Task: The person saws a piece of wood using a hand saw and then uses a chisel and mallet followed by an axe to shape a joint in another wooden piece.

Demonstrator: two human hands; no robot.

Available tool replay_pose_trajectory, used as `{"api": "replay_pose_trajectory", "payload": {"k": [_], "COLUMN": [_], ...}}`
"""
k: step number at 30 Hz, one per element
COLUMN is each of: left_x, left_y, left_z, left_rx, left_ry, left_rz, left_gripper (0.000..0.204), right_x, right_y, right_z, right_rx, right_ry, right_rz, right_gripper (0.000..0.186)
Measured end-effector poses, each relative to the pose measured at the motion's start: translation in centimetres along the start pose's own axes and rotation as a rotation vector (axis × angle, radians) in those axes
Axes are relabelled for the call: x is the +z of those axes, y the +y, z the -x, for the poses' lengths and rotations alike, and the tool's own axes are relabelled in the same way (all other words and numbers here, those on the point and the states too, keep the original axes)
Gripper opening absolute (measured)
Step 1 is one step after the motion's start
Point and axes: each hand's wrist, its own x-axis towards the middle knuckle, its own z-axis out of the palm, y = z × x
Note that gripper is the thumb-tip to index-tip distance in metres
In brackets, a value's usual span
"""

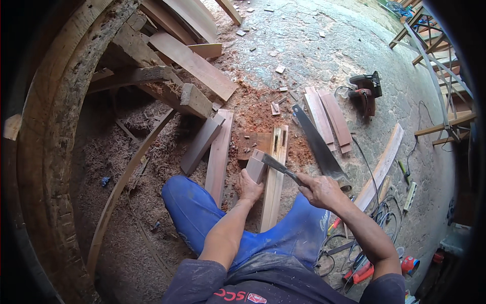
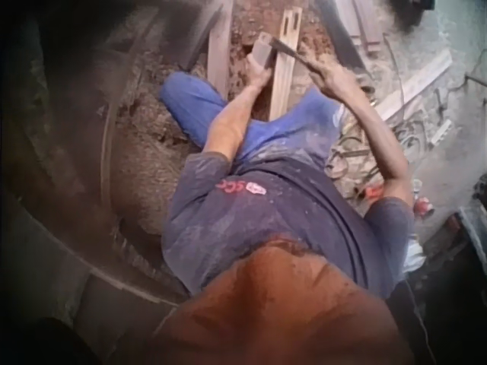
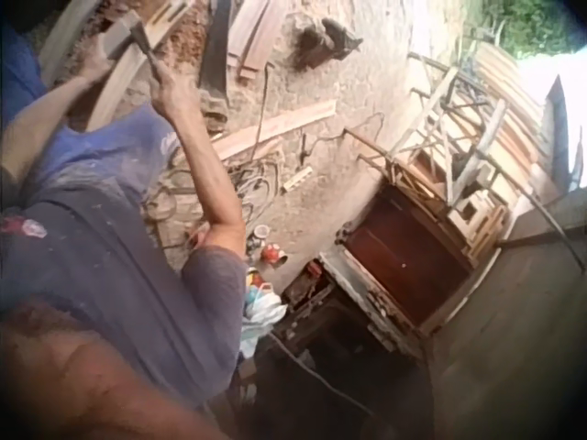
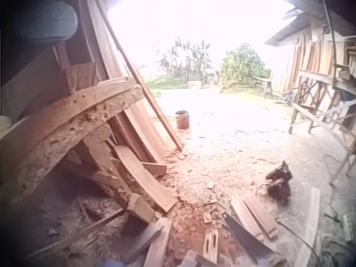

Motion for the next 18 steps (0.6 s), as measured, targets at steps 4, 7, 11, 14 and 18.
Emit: {"api": "replay_pose_trajectory", "payload": {"k": [4, 7, 11, 14, 18], "left_x": [-0.5, -0.1, 0.5, 0.0, 0.4], "left_y": [1.3, 0.9, 0.6, 1.0, 0.7], "left_z": [-0.4, 0.7, 1.0, 0.3, -0.2], "left_rx": [-0.004, -0.012, -0.027, 0.005, 0.012], "left_ry": [-0.084, -0.047, -0.038, -0.007, -0.036], "left_rz": [0.065, 0.018, 0.003, 0.001, 0.009], "left_gripper": [0.081, 0.078, 0.077, 0.078, 0.080], "right_x": [3.1, 0.7, 1.5, 1.1, 2.0], "right_y": [-1.4, -1.0, -0.5, -0.8, -1.1], "right_z": [-6.2, -2.4, -2.0, -1.7, -4.2], "right_rx": [0.028, 0.034, 0.019, 0.027, 0.035], "right_ry": [0.013, -0.027, 0.002, 0.022, -0.008], "right_rz": [0.072, 0.065, 0.048, 0.092, 0.064], "right_gripper": [0.034, 0.033, 0.032, 0.034, 0.037]}}
